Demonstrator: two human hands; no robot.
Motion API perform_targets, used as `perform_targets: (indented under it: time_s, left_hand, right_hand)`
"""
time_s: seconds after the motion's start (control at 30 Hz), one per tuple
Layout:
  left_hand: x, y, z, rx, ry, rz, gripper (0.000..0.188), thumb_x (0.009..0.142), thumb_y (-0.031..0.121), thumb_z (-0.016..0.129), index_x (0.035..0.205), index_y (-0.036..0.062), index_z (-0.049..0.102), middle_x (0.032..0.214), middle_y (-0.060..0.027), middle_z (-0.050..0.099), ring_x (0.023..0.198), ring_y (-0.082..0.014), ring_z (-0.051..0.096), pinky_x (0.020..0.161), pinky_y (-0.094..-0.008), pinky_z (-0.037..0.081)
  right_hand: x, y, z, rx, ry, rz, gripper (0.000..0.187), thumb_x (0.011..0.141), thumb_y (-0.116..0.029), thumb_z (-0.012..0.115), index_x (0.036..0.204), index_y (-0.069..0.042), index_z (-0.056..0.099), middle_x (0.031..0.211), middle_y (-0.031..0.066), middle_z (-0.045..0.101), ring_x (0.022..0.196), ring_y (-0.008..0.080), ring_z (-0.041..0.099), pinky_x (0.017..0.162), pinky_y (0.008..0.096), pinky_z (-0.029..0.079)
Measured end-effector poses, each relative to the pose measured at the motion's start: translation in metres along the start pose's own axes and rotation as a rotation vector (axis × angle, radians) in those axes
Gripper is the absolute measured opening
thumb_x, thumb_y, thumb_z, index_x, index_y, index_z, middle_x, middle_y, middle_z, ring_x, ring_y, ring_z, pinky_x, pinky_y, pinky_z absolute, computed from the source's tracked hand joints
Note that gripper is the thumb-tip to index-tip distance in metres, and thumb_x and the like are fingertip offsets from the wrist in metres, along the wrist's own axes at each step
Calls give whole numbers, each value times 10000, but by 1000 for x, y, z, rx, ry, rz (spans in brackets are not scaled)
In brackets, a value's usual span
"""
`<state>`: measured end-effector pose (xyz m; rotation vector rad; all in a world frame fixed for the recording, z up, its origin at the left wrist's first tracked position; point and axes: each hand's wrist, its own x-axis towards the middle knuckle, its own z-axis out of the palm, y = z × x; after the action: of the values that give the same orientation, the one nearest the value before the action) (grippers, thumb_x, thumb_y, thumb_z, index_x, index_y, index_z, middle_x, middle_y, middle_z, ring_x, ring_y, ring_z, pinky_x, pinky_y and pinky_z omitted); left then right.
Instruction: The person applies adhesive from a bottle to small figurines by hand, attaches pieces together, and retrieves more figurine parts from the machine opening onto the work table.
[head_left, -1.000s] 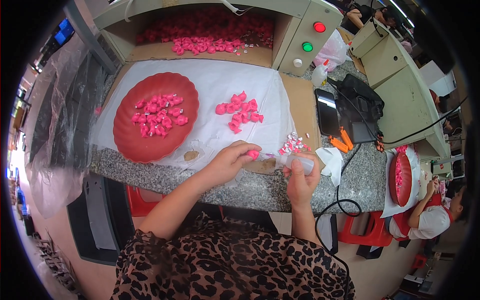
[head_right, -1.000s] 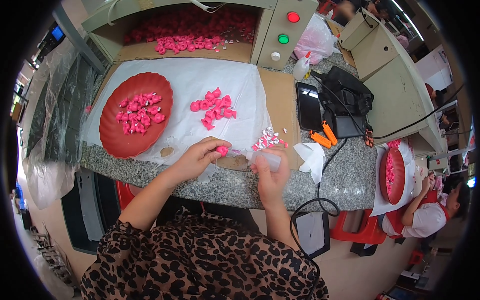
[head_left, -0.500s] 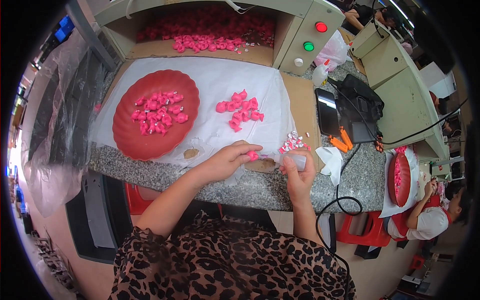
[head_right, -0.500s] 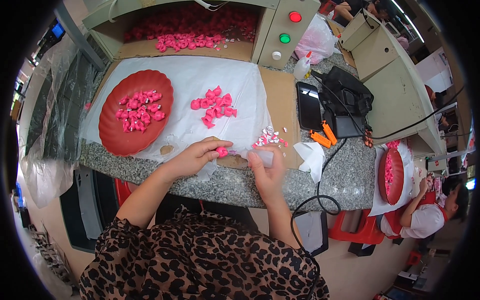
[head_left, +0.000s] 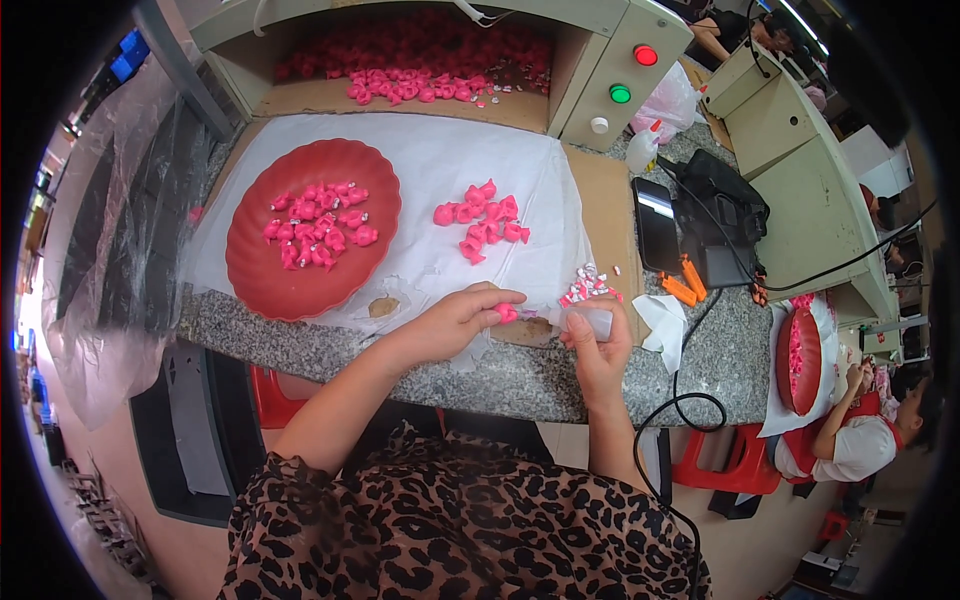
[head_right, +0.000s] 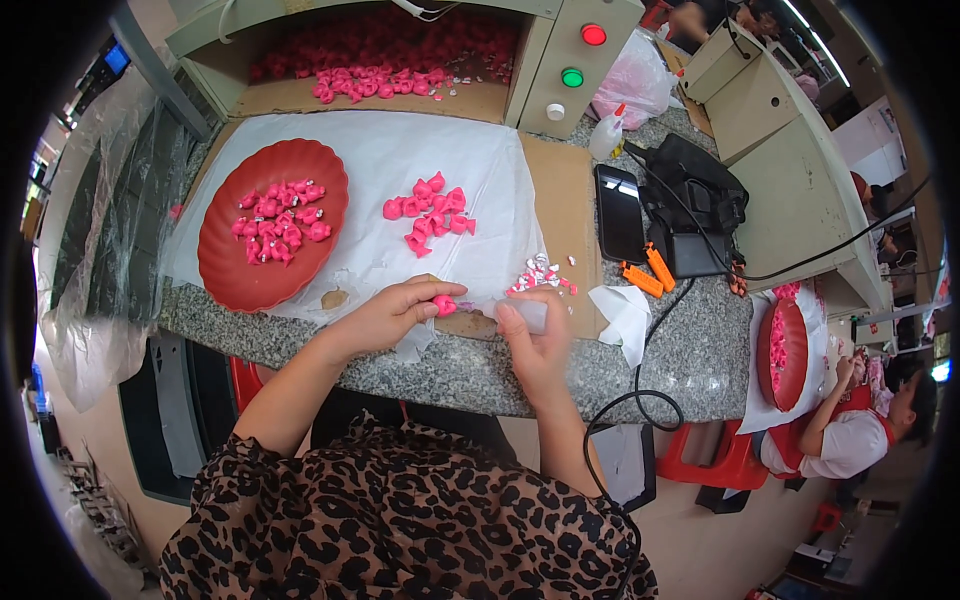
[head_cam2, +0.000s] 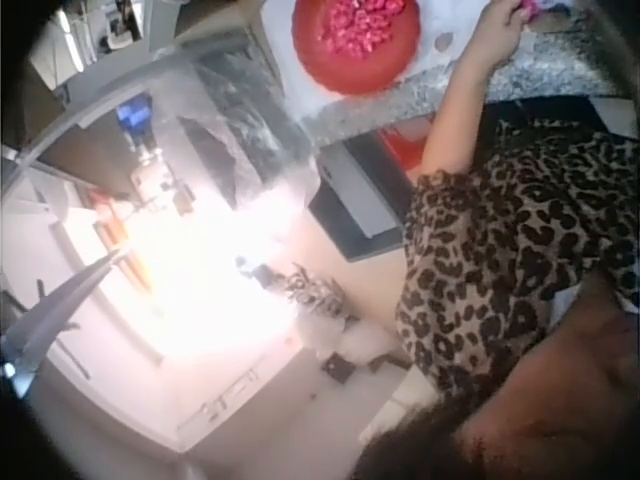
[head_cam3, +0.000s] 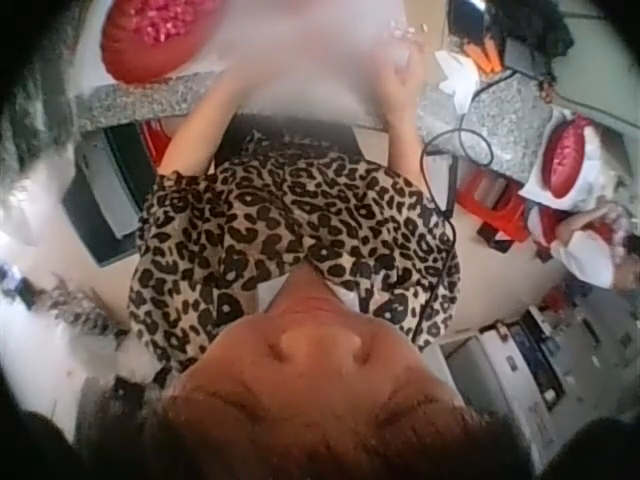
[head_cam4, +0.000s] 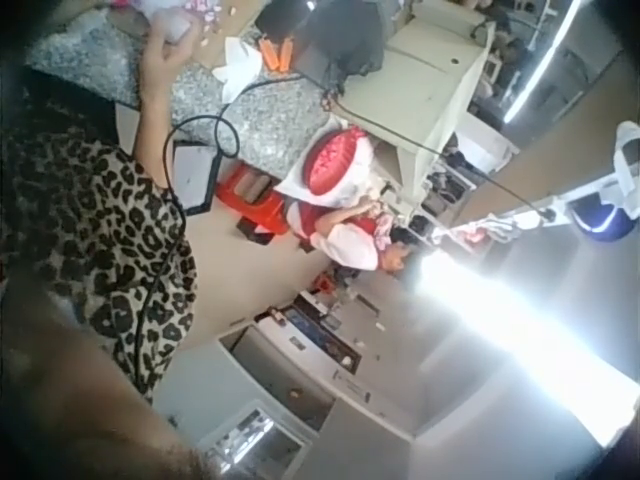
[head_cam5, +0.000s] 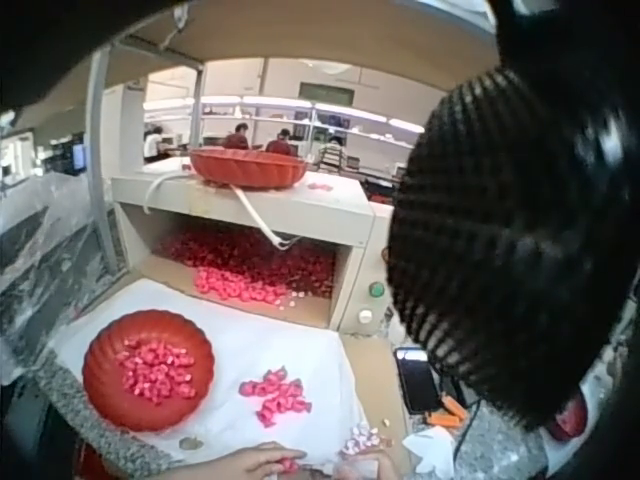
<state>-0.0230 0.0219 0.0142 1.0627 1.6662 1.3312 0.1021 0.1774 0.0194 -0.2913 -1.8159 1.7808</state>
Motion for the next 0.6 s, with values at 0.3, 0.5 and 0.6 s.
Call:
perform_targets:
  time_s: [0.3,0.5,0.6]
  left_hand:
    - [-1,-1,3,-5,56,39,291,857,109,427,1137,46,475,982,-100,488,929,-186,478,826,-274,371]
    - [-2,0,4,-17,96,8,287,846,93,436,1125,51,485,968,-95,500,897,-173,484,801,-274,385]
    - [-2,0,4,-48,107,-4,289,842,86,437,1124,51,486,974,-97,505,893,-170,487,792,-276,391]
  right_hand:
    - [-3,3,-3,-104,-40,-74,144,793,-68,551,880,3,459,823,62,466,598,97,490,509,191,405]
    - [-8,3,-4,-250,-22,-171,162,779,-67,569,876,9,464,815,81,475,656,123,488,574,216,407]
    - [-8,3,-3,-253,2,-163,180,759,-70,595,870,8,477,791,97,498,702,150,485,626,242,389]
